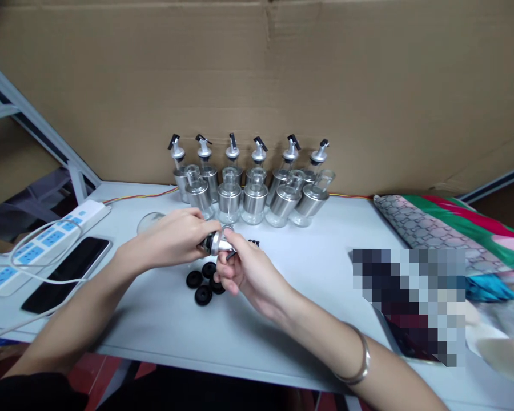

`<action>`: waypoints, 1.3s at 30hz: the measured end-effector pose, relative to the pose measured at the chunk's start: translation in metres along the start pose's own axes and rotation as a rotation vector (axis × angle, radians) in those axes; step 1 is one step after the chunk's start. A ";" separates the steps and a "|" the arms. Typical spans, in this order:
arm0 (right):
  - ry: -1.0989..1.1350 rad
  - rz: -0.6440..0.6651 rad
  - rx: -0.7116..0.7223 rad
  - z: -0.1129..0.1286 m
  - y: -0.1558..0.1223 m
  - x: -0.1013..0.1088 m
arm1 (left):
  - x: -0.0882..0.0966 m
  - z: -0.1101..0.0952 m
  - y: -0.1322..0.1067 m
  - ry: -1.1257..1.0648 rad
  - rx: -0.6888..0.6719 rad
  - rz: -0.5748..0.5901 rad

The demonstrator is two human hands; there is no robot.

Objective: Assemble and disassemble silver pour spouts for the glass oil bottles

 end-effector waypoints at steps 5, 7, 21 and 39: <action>0.202 -0.117 -0.121 -0.002 -0.007 -0.008 | -0.004 0.000 0.004 0.062 -0.054 -0.093; 0.230 -0.122 -0.126 -0.001 -0.010 -0.011 | -0.004 0.000 0.003 0.069 -0.084 -0.122; -0.215 -0.001 0.237 0.006 -0.015 -0.012 | 0.006 0.006 -0.001 -0.204 -0.042 -0.051; -1.399 0.110 1.092 0.055 -0.025 -0.005 | 0.013 0.078 -0.004 -0.798 0.385 -0.318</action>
Point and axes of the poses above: each hand's wrist, its own y-axis towards the middle knuckle, its own x-axis out of the back of the hand, z = x × y, the point moved 4 cm from there along y, towards the middle knuckle, and after that the axes turned 14 degrees about x, right-handed, at the moved point
